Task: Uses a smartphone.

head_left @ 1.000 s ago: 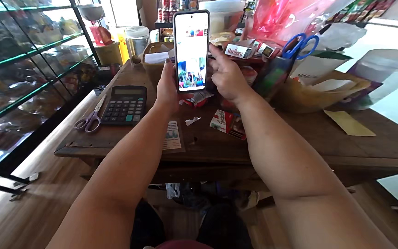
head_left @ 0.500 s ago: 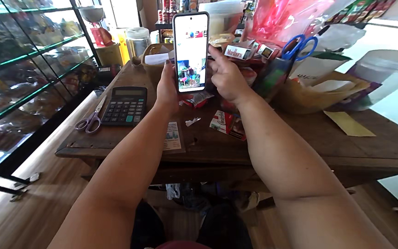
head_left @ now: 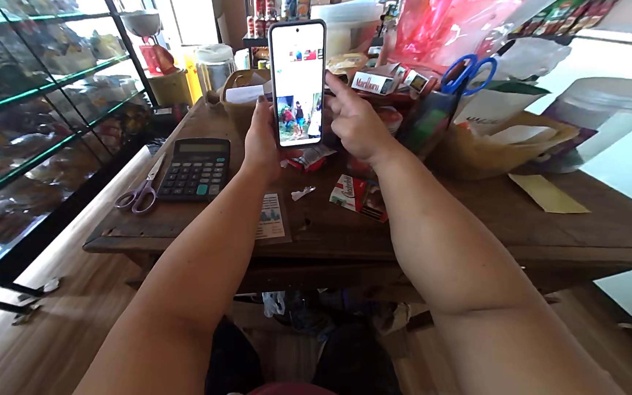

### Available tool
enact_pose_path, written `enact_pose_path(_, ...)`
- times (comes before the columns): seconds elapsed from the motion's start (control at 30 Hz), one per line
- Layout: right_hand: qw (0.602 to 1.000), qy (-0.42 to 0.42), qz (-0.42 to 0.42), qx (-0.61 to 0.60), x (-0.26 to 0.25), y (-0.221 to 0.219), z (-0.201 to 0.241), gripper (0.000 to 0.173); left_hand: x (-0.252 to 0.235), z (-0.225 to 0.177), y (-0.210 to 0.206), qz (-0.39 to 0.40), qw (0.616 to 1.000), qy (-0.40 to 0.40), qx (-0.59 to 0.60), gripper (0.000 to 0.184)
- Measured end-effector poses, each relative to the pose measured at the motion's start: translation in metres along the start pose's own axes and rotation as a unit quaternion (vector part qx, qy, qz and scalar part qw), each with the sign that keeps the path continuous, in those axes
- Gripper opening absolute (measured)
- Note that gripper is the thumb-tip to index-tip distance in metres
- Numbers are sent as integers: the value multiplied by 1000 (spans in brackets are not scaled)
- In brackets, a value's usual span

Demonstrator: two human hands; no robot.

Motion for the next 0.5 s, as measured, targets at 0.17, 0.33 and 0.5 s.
enact_pose_path(0.17, 1000, 3, -4, -5, 0, -1, 1, 79, 1, 0, 1, -9, 1000, 1, 1, 70)
enact_pose_path(0.33, 1000, 3, -6, 4, 1, 1, 1, 77, 1, 0, 0, -5, 1000, -1, 3, 70)
enact_pose_path(0.5, 1000, -4, -6, 4, 1, 0, 3, 76, 1, 0, 1, -9, 1000, 3, 5, 70)
Point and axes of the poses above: each hand's wrist, its own x-axis away from the middle knuckle, its own y-axis out of the back of the hand, z = x × y, the point moved 10 cm from there along -x, towards the middle knuckle, and after that the axes turned 13 degrees about y, right-handed, at the moved point
